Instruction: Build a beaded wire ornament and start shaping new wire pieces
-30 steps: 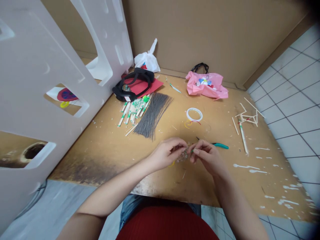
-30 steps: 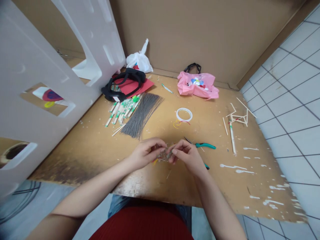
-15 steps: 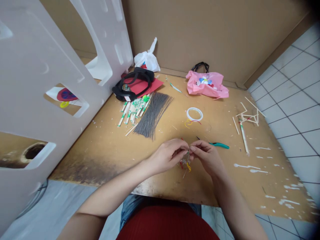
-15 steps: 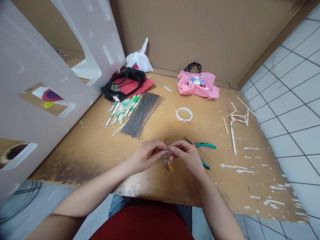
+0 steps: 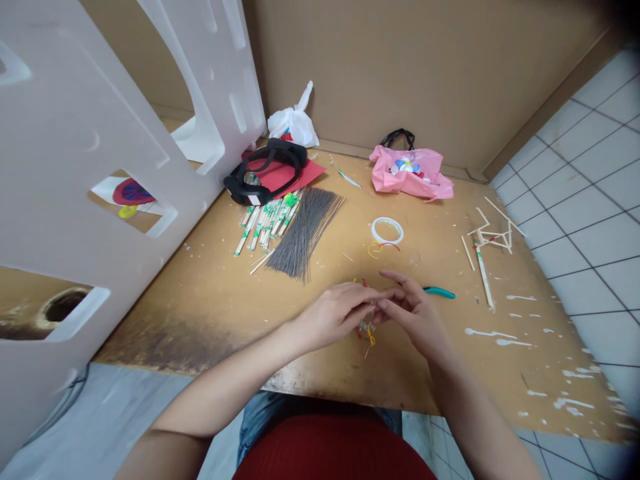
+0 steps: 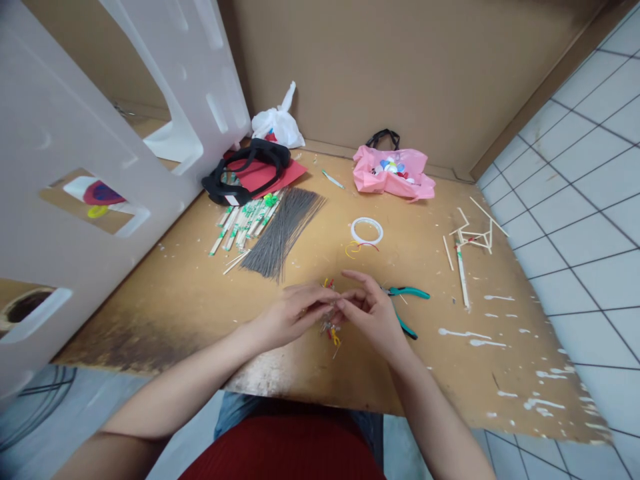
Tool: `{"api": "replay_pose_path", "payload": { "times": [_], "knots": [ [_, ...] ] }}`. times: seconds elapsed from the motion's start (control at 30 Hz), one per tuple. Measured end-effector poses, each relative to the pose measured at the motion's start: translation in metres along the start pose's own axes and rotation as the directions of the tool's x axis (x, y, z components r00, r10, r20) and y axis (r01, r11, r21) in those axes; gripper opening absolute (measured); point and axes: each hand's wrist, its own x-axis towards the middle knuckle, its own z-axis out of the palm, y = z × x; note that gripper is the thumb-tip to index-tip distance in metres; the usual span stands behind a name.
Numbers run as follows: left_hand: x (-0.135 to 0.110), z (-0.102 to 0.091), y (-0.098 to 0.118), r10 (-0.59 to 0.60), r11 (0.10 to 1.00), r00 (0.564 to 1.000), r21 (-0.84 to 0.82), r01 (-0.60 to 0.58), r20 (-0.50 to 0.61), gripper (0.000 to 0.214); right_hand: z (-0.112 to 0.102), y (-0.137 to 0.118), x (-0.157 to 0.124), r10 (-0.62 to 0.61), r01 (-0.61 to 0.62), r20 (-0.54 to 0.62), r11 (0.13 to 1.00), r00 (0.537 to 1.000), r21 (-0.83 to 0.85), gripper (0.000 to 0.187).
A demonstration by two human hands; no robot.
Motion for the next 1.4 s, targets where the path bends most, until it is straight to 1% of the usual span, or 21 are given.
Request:
{"api": "replay_pose_path", "payload": {
  "times": [0.1, 0.2, 0.27, 0.37, 0.53, 0.73, 0.8, 0.87, 1.03, 1.1, 1.17, 1.23, 1.3, 1.37, 1.4],
  "knots": [
    [-0.001, 0.0, 0.001, -0.002, 1.0, 1.0, 0.023, 0.002, 0.008, 0.02, -0.002, 0.0, 0.0, 0.008, -0.007, -0.01, 0.999, 1.0, 0.044, 0.038],
    [-0.001, 0.0, 0.001, 0.043, 0.995, 0.999, 0.087, -0.044, 0.005, 0.021, -0.007, 0.001, -0.002, 0.021, -0.023, 0.028, 0.997, 0.999, 0.076, 0.033],
    [-0.001, 0.0, 0.001, 0.042, 0.995, 0.999, 0.09, -0.039, -0.033, 0.019, -0.01, 0.001, -0.003, 0.017, -0.022, 0.073, 0.998, 0.997, 0.066, 0.026],
    [0.0, 0.001, 0.001, -0.008, 1.0, 0.996, 0.022, 0.01, -0.094, 0.014, -0.012, 0.003, -0.003, 0.015, -0.02, 0.105, 0.999, 0.994, 0.044, 0.016],
    [0.001, 0.002, 0.001, -0.049, 0.999, 0.992, -0.027, 0.047, -0.115, 0.011, -0.011, 0.009, -0.001, 0.005, -0.006, 0.028, 1.0, 1.0, 0.021, 0.01],
    [-0.001, 0.002, 0.001, -0.054, 0.999, 0.99, -0.001, 0.055, -0.133, 0.011, -0.008, 0.013, -0.001, -0.013, 0.014, -0.049, 1.0, 0.999, 0.008, 0.013],
    [-0.001, 0.002, 0.001, -0.037, 0.999, 0.993, 0.034, 0.041, -0.111, 0.013, -0.007, 0.01, 0.0, -0.022, 0.023, -0.055, 1.0, 0.998, 0.006, 0.015],
    [-0.002, 0.001, 0.001, -0.011, 0.997, 0.997, 0.078, 0.017, -0.076, 0.015, -0.005, 0.004, 0.0, -0.005, 0.004, -0.028, 1.0, 1.0, -0.027, 0.015],
    [0.0, -0.001, 0.005, 0.013, 0.981, 0.998, 0.194, -0.024, 0.058, 0.023, -0.004, -0.017, 0.005, 0.12, -0.096, 0.089, 0.967, 0.989, -0.235, 0.008],
    [0.001, -0.002, 0.006, 0.008, 0.973, 0.995, 0.227, -0.03, 0.098, 0.024, -0.004, -0.022, 0.008, 0.161, -0.111, 0.154, 0.95, 0.975, -0.293, 0.006],
    [0.001, -0.002, 0.006, 0.004, 0.969, 0.994, 0.246, -0.031, 0.11, 0.024, -0.003, -0.025, 0.01, 0.175, -0.106, 0.194, 0.942, 0.965, -0.32, 0.005],
    [0.001, -0.002, 0.004, 0.004, 0.973, 0.996, 0.229, -0.023, 0.085, 0.024, -0.002, -0.024, 0.011, 0.164, -0.094, 0.187, 0.939, 0.969, -0.332, 0.006],
    [0.001, -0.001, 0.002, -0.02, 0.988, 1.0, 0.152, 0.02, 0.001, 0.019, -0.001, -0.022, 0.013, 0.142, -0.085, 0.154, 0.941, 0.978, -0.328, 0.008],
    [0.001, -0.001, -0.001, -0.083, 0.995, 0.992, 0.048, 0.087, -0.094, 0.016, -0.002, -0.02, 0.014, 0.119, -0.076, 0.131, 0.953, 0.984, -0.293, 0.012],
    [0.001, -0.002, -0.002, -0.113, 0.993, 0.986, 0.009, 0.115, -0.121, 0.016, -0.003, -0.02, 0.015, 0.109, -0.071, 0.127, 0.961, 0.986, -0.268, 0.013]
  ]
}}
